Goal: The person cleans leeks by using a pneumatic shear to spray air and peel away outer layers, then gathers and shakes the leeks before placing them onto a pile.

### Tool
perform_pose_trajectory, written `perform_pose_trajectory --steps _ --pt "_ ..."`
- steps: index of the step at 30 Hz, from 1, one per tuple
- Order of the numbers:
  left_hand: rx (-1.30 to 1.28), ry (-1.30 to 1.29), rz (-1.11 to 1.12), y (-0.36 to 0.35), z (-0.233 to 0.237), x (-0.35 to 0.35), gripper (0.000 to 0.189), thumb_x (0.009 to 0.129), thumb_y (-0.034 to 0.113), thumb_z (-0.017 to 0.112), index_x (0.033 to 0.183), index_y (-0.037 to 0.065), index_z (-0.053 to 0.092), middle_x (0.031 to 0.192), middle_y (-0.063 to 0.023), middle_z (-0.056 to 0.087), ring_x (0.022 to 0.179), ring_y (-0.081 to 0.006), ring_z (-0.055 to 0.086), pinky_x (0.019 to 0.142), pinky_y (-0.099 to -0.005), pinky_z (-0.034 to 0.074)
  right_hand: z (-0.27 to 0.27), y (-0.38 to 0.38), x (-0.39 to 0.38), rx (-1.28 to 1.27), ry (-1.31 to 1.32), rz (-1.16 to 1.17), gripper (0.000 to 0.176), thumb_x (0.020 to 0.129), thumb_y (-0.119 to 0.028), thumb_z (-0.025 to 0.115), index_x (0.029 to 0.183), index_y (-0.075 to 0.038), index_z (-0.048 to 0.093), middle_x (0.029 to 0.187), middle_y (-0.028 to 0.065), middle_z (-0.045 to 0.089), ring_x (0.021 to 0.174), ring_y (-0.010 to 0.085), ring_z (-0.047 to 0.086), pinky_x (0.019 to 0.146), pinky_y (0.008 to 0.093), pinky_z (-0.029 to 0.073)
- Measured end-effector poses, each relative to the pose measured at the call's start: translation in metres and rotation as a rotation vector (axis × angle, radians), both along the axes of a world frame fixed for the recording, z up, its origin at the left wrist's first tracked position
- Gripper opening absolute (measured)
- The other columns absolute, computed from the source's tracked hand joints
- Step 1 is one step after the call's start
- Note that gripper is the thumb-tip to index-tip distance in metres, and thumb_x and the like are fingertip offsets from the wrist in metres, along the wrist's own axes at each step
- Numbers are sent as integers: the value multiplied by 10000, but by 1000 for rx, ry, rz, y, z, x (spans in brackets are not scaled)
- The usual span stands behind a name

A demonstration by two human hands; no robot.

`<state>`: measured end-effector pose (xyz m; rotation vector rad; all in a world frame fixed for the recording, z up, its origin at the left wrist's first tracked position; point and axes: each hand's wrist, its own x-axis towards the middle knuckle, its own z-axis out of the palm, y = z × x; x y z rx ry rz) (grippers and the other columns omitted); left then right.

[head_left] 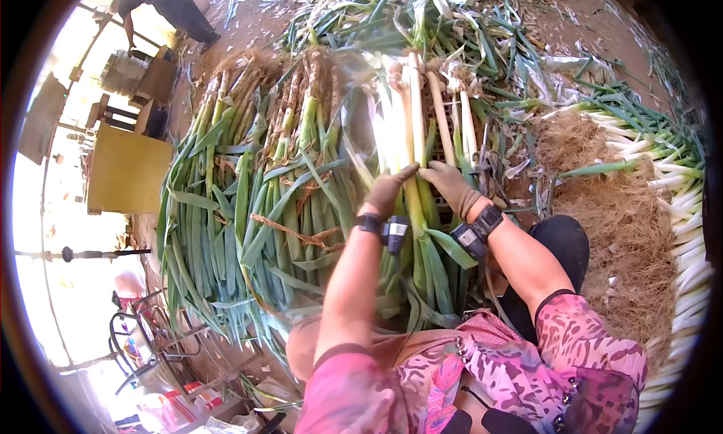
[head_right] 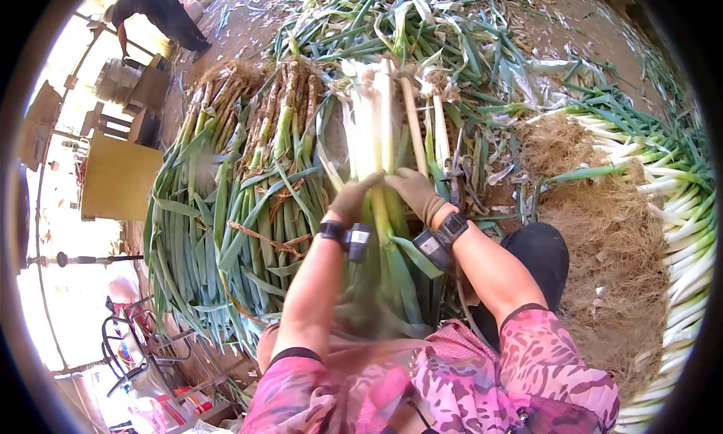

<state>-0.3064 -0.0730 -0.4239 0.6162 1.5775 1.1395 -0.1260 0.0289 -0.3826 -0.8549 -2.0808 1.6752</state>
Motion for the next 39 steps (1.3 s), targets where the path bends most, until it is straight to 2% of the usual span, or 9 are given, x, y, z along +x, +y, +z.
perform_pose_trajectory --steps 2,6,7,11,14,25,33,36,39 --pt "201 -11 -94 -18 15 -11 379 934 268 666 1213 12 640 1068 -134 675 922 -212 653 810 -314 526 40 -7 -5 -221 34 13 393 937 -338 605 1082 21 673 1017 162 707 922 234 655 850 342 498" --pt "68 -193 104 -50 135 -4 343 923 258 635 1119 -24 643 989 -114 684 834 -200 666 725 -302 554 59 21 5 196 -100 -153 338 950 -330 599 990 -1 667 866 67 658 707 164 627 648 291 528" --pt "210 158 6 -62 145 -4 318 909 222 613 1091 -36 642 978 -127 685 838 -208 674 738 -311 564 100 15 11 -235 74 -310 338 974 -327 584 995 6 641 790 25 580 665 114 569 593 248 506" --pt "168 -93 157 -78 178 2 400 900 253 655 1173 -35 607 946 -94 660 823 -177 641 738 -290 521 130 -27 -4 -137 160 -17 366 969 -307 582 1175 -5 596 834 48 615 687 109 584 616 284 528" --pt "224 -81 144 -78 197 24 457 928 334 658 1197 -30 597 1000 -79 660 853 -147 628 758 -283 506 135 -85 -12 281 47 -31 429 926 -343 614 1215 -36 539 921 205 676 851 400 665 777 468 527" --pt "259 76 138 -92 227 30 312 864 192 713 1098 -11 671 954 -40 685 829 -122 629 756 -275 512 190 -123 16 237 -13 314 486 919 -275 594 1333 -64 450 1097 239 640 967 428 649 838 492 521" --pt "218 74 177 -108 249 28 316 813 242 713 997 -13 681 852 -56 678 782 -151 637 712 -274 502 73 -37 -44 971 -137 -408 455 936 -270 643 1225 72 561 950 220 697 809 359 693 748 403 574" --pt "187 91 234 -113 251 23 305 809 240 708 979 -13 684 829 -59 676 765 -150 633 691 -275 496 -1 24 -53 91 -449 -238 331 939 -252 652 1046 60 633 856 168 704 654 281 689 627 366 576" --pt "193 38 302 -120 235 -1 310 821 230 702 997 -24 683 886 -82 680 763 -169 640 686 -290 512 30 38 -41 -305 -71 -326 302 973 -296 630 950 5 632 768 75 675 537 139 627 528 272 546"
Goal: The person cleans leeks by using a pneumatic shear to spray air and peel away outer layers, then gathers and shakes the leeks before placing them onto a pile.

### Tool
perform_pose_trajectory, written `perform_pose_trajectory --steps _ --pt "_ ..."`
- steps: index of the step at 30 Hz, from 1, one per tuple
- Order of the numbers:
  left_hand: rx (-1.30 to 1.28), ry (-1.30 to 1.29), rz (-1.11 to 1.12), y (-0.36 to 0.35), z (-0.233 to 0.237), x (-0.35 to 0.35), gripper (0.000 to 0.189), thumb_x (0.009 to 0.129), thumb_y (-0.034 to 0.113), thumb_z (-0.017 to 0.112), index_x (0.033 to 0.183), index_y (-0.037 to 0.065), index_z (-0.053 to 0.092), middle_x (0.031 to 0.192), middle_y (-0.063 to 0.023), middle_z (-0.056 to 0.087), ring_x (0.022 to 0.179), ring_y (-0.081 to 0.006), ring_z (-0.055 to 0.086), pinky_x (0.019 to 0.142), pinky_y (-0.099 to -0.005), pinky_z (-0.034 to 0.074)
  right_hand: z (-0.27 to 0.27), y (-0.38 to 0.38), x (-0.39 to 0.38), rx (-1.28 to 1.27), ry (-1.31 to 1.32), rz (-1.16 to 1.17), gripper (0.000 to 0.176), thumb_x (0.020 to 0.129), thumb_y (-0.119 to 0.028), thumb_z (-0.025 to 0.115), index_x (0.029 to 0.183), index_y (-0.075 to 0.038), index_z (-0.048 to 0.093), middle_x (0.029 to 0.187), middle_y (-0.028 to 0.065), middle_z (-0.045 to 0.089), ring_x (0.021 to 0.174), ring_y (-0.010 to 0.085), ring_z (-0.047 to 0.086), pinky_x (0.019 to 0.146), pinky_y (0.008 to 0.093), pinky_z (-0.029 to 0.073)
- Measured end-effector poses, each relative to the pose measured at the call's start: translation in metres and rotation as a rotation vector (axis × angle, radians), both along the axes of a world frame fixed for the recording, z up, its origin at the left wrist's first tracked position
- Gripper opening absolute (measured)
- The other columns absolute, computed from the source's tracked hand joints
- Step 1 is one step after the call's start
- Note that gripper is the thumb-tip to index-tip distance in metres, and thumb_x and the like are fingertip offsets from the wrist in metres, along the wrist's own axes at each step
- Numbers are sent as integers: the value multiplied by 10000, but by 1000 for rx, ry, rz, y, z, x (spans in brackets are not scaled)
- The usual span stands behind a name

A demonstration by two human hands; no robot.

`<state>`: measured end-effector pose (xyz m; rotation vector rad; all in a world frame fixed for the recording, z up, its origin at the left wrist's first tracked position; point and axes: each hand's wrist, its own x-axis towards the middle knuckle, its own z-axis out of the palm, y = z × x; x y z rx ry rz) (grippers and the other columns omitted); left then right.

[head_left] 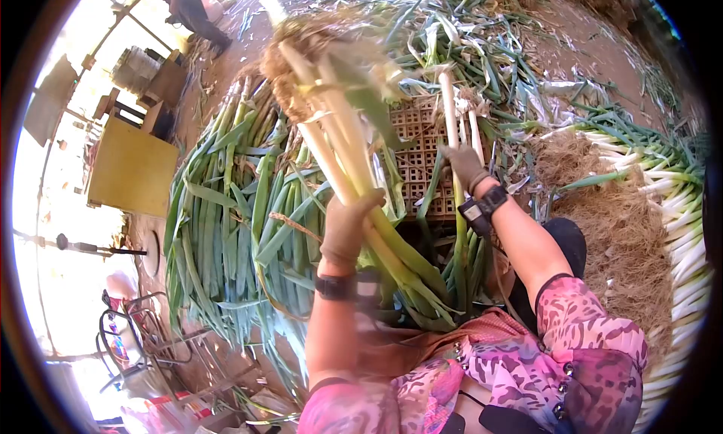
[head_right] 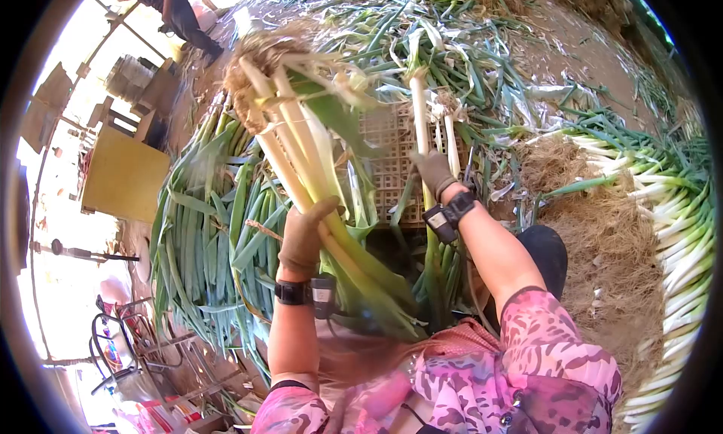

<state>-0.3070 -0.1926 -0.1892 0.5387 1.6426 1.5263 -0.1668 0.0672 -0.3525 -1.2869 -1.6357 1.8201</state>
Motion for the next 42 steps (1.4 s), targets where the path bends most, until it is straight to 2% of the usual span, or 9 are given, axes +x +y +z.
perform_pose_trajectory --steps 4,7,10,14,17,23,28,32,42 --pt "83 -113 -56 4 -12 4 414 852 209 674 1182 -41 646 1055 -110 675 920 -191 650 810 -317 525 136 -46 -22 192 318 247 485 992 -477 584 1023 6 620 789 39 656 634 120 642 579 269 558" --pt "119 -38 -237 8 -1 12 374 853 202 650 1156 -16 621 1046 -85 653 960 -180 622 847 -309 501 165 -79 -54 1073 99 468 523 1043 -485 475 1205 -2 591 930 50 680 829 165 684 749 285 581" --pt "163 -77 -231 5 5 12 399 836 235 659 1142 -15 600 1028 -85 638 937 -196 621 833 -313 504 192 -108 -54 210 523 436 527 1067 -444 440 1366 -18 523 1124 74 668 1000 164 654 894 286 547" --pt "230 -218 -288 -10 -16 1 528 793 292 700 1203 -13 565 1038 -109 642 948 -230 631 862 -341 517 225 -131 -43 -26 703 513 557 1069 -440 443 1428 -16 482 1304 79 595 1125 122 582 987 295 499" --pt "251 -301 -334 -15 -6 3 594 729 275 725 1221 -9 553 1076 -103 640 978 -214 616 879 -326 507 206 -128 -50 433 715 486 539 1033 -396 520 1404 -9 474 1165 103 630 1014 184 607 892 319 506" --pt "320 -336 -456 -19 12 3 601 691 258 740 1204 -19 594 1102 -171 684 1047 -269 632 942 -361 502 213 -64 0 1511 213 77 845 875 -386 753 1506 1 347 1480 246 441 1436 365 357 1187 419 312" --pt "346 -323 -699 -1 -6 20 532 699 156 775 1176 3 594 1111 -178 685 1083 -308 645 986 -401 490 246 -33 -64 1445 240 296 741 836 -412 722 1348 30 419 1259 194 542 1284 317 493 1039 458 442" --pt "315 -308 -741 2 -7 42 594 685 301 785 1155 -38 655 1135 -213 697 1094 -323 634 1020 -417 467 243 -2 -74 1530 26 459 701 826 -397 727 1318 20 453 1237 193 561 1260 313 512 1030 455 449" --pt "187 -474 -656 -3 -20 22 544 673 168 767 1167 8 605 1098 -84 644 976 -189 615 876 -315 515 311 116 -47 1607 -174 169 603 799 -360 739 1244 -4 539 1182 189 608 1201 303 560 1007 446 465"
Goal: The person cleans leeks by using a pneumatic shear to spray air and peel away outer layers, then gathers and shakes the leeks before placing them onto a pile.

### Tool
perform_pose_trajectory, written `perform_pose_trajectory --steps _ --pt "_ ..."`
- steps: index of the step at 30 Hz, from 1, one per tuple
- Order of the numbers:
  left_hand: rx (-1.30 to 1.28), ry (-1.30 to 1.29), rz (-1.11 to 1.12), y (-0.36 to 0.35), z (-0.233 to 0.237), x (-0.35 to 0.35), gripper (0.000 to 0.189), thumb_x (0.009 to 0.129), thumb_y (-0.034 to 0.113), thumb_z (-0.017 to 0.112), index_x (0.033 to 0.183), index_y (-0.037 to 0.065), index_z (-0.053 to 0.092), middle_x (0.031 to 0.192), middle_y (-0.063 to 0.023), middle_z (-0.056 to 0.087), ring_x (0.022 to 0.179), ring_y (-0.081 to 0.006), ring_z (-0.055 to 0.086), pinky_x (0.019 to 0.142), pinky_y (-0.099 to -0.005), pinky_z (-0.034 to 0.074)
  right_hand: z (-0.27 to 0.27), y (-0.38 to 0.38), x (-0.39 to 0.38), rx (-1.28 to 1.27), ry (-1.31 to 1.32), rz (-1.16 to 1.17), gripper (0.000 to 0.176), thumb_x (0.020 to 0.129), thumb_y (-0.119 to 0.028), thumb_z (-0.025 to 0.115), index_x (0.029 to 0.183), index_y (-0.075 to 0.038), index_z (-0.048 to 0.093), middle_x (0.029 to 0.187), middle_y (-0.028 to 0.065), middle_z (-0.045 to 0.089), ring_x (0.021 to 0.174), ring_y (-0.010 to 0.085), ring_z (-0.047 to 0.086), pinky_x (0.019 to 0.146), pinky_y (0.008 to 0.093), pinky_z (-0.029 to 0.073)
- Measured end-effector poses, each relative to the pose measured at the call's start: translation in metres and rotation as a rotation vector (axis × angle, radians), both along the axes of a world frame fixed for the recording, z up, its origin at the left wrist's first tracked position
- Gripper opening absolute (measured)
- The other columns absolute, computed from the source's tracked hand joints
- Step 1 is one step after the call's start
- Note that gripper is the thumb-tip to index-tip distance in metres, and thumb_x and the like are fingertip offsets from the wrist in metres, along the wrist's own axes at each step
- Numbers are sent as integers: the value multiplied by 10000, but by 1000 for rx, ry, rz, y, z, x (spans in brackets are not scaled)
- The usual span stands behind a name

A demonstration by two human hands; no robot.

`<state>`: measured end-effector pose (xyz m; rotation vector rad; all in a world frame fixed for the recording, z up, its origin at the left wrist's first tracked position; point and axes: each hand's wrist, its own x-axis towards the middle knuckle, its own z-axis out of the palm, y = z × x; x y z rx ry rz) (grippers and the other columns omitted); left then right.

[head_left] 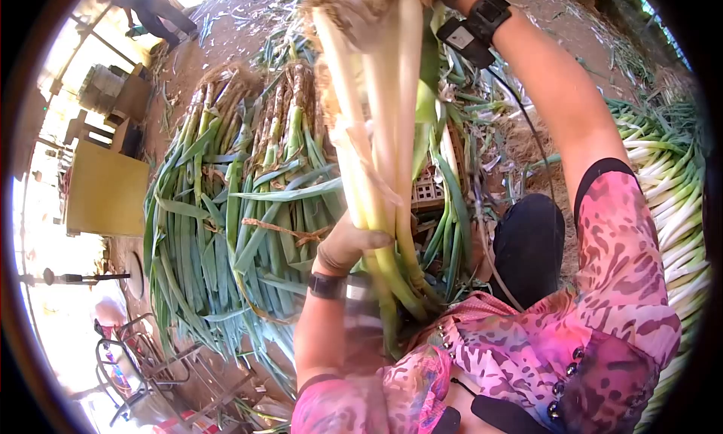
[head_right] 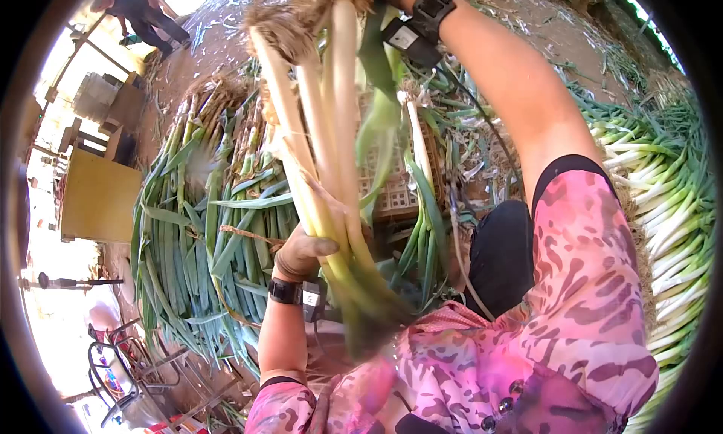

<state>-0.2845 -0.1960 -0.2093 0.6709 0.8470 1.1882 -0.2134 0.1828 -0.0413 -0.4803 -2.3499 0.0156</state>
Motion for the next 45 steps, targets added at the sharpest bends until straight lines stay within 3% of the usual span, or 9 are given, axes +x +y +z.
perform_pose_trajectory --steps 11,20,23,25,28,32,36,40,45 --pt "-53 236 247 -14 5 -1 497 754 237 769 1144 -36 625 1001 -120 686 898 -234 675 816 -338 556 17 84 138 -193 -86 -276 500 770 -318 753 1162 -31 633 1122 184 661 1135 293 613 981 437 484" --pt "-110 427 757 24 -30 4 404 773 141 781 1104 1 599 932 -66 656 823 -168 632 735 -307 527 -176 -99 189 -450 -1207 177 422 747 -285 764 1096 -53 711 1073 181 704 1081 284 656 960 430 499" --pt "-109 449 760 26 -39 7 441 761 159 791 1119 -2 591 932 -76 665 818 -172 639 731 -312 531 -138 -104 129 -199 -1697 -74 404 726 -276 775 1083 -92 733 1047 127 725 1028 289 686 928 407 522" --pt "-100 440 743 28 -40 9 464 754 171 796 1129 -5 587 939 -82 669 824 -175 643 737 -317 533 -101 -38 82 193 -1280 -74 321 788 -238 706 1064 -79 740 1033 170 725 904 352 717 777 412 577" --pt "-96 428 716 32 -43 15 485 749 180 798 1141 -10 582 954 -90 674 847 -182 647 759 -322 536 14 -10 16 -267 158 -219 500 920 -321 657 1298 -9 557 1076 220 695 962 335 687 820 423 548" --pt "-120 452 686 37 -47 18 492 750 175 797 1153 -13 586 972 -94 678 881 -186 649 786 -321 536 22 -77 -51 229 -32 483 677 861 -394 739 1394 -40 520 1410 226 523 1326 291 510 1052 410 481" --pt "-78 452 588 33 -33 24 472 753 163 795 1150 -6 604 998 -86 678 896 -173 641 805 -318 528 -6 -156 -57 436 -690 528 326 876 -339 699 1191 -258 712 1472 11 523 1458 240 337 1184 486 327" --pt "8 404 475 23 -26 24 470 757 150 788 1167 4 611 988 -61 669 897 -144 612 825 -308 511 6 -154 -59 393 -900 551 165 906 -307 663 1032 -238 743 1109 -14 715 1181 212 608 1020 424 506" --pt "78 429 307 14 -11 14 430 787 157 750 1169 4 625 999 -47 670 899 -136 618 815 -299 516 21 -108 -73 256 -243 229 186 903 -158 648 1036 -30 670 834 106 675 731 228 675 744 376 611"
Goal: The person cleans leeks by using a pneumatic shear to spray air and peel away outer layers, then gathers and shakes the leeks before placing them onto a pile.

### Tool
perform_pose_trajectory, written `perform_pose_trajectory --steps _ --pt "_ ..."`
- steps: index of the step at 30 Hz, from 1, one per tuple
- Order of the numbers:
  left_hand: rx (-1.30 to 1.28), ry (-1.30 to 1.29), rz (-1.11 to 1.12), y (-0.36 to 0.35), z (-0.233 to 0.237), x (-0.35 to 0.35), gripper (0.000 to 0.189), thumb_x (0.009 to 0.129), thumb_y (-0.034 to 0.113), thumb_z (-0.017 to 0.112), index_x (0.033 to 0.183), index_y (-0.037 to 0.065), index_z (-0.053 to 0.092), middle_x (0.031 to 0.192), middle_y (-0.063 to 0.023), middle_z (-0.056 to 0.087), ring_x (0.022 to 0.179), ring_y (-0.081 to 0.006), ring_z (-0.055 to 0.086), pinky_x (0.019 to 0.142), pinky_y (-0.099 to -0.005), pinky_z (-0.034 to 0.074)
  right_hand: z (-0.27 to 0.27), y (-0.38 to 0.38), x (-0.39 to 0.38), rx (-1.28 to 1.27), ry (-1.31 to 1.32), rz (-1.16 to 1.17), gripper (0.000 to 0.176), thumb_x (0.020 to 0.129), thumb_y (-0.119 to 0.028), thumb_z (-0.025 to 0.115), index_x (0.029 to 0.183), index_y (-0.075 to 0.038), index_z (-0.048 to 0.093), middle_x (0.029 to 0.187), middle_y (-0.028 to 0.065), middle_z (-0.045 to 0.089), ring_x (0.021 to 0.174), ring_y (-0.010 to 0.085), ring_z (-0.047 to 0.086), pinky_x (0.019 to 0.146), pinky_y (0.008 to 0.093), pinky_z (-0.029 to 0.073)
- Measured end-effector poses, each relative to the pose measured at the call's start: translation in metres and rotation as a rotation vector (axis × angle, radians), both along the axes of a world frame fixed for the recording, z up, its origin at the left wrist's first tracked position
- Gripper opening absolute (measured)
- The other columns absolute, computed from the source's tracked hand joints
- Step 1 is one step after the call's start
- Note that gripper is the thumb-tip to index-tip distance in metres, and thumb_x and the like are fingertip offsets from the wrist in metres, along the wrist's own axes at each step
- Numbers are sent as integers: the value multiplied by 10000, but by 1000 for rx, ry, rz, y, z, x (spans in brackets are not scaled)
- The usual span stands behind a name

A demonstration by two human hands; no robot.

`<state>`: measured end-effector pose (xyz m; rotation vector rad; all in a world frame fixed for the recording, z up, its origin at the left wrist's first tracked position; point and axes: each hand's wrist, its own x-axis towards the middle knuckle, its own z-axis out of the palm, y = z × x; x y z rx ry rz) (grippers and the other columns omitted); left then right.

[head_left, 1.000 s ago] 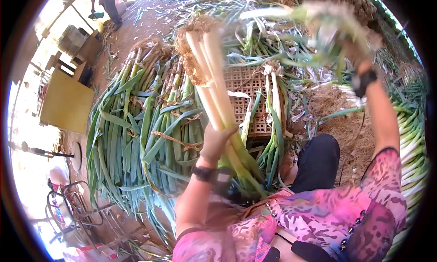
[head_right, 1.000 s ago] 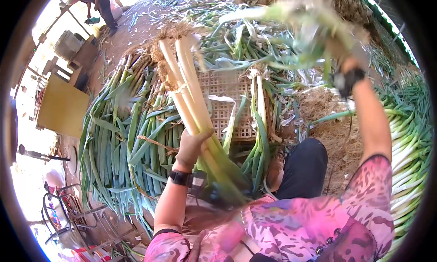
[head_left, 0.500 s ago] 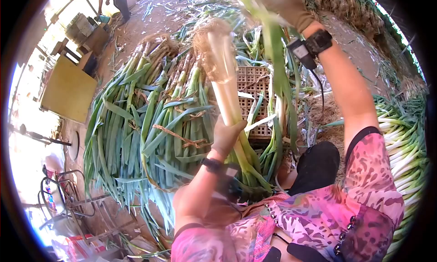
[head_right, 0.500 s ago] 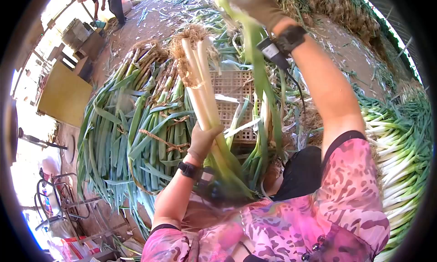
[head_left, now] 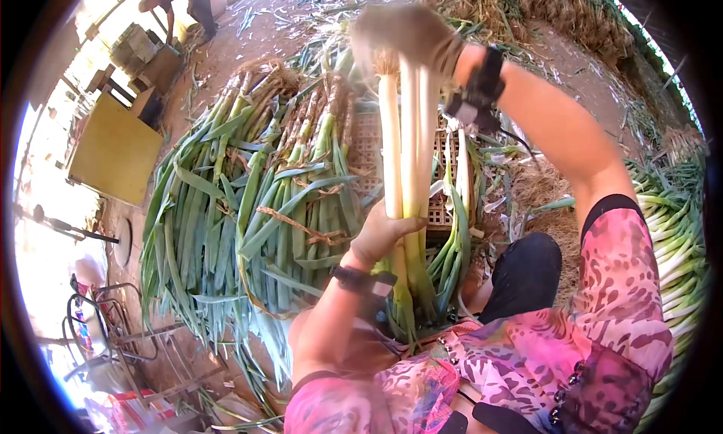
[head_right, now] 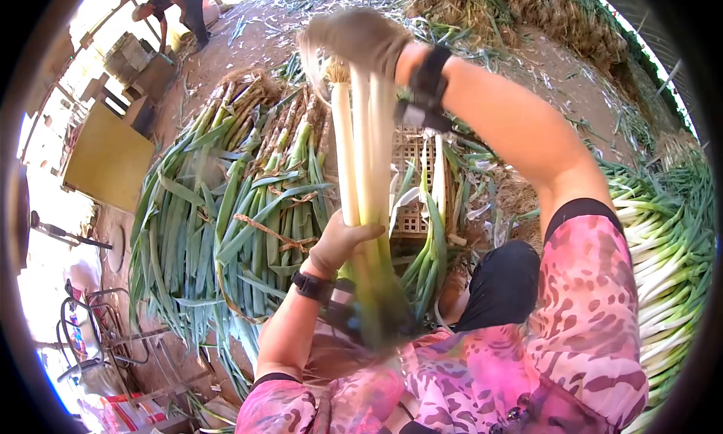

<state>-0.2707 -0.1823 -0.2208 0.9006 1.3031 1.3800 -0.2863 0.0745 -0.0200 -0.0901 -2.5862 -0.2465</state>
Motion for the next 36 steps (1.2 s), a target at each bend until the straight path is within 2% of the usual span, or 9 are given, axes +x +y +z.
perform_pose_trajectory --steps 2,10,14,15,19,20,22,32,36 --pt "-20 -50 -22 -9 2 -2 409 802 149 720 1172 -1 627 1006 -51 675 897 -143 632 811 -302 525 18 62 13 197 198 -3 448 911 -326 676 1277 -73 617 1132 127 685 1004 259 680 926 362 568" --pt "25 -407 -117 -37 12 -34 550 737 147 755 1234 -8 579 1076 -82 650 972 -195 631 874 -328 534 9 57 88 -1089 -269 122 769 912 -435 687 1506 -59 375 1475 167 494 1289 316 547 1092 377 464" --pt "19 -414 -176 -40 22 -34 587 709 141 734 1253 -3 569 1076 -90 645 969 -209 631 881 -335 533 -8 22 65 -1387 -202 580 809 911 -401 703 1531 -63 310 1266 120 632 1064 185 624 961 311 520" --pt "22 -402 -166 -40 21 -32 589 704 143 737 1250 -2 570 1075 -90 646 968 -210 631 882 -333 532 -11 20 59 -1513 -276 593 630 914 -334 707 1431 -61 472 1088 73 682 928 146 622 855 292 539" --pt "-4 -461 -187 -46 27 -36 584 685 127 752 1233 9 585 1056 -77 651 972 -198 627 889 -319 523 11 45 41 -669 -405 -135 327 964 -231 617 1241 -65 665 897 115 726 826 145 683 803 263 554" --pt "-24 -488 -209 -48 27 -38 576 685 121 752 1227 11 591 1053 -73 652 972 -194 626 888 -316 521 5 107 31 -109 -313 -237 289 967 -150 574 1233 -117 680 911 98 736 737 180 697 721 292 572" --pt "14 -357 -257 -39 16 -38 602 694 200 743 1234 -18 590 1083 -118 667 969 -240 655 876 -350 545 35 143 57 102 168 -303 314 961 -84 537 1236 -140 677 910 84 738 724 193 708 659 302 574" --pt "-6 -414 -200 -49 16 -39 555 704 131 726 1222 0 579 1048 -94 650 957 -216 641 845 -340 547 61 189 154 -587 224 -396 243 960 -142 605 1193 -128 672 977 85 734 817 183 719 726 305 603" --pt "17 -427 -183 -41 22 -36 587 699 178 732 1234 -3 575 1061 -109 654 947 -234 650 851 -342 550 40 100 127 -568 178 361 256 932 -180 673 1178 -109 668 991 98 735 780 168 720 713 300 625"
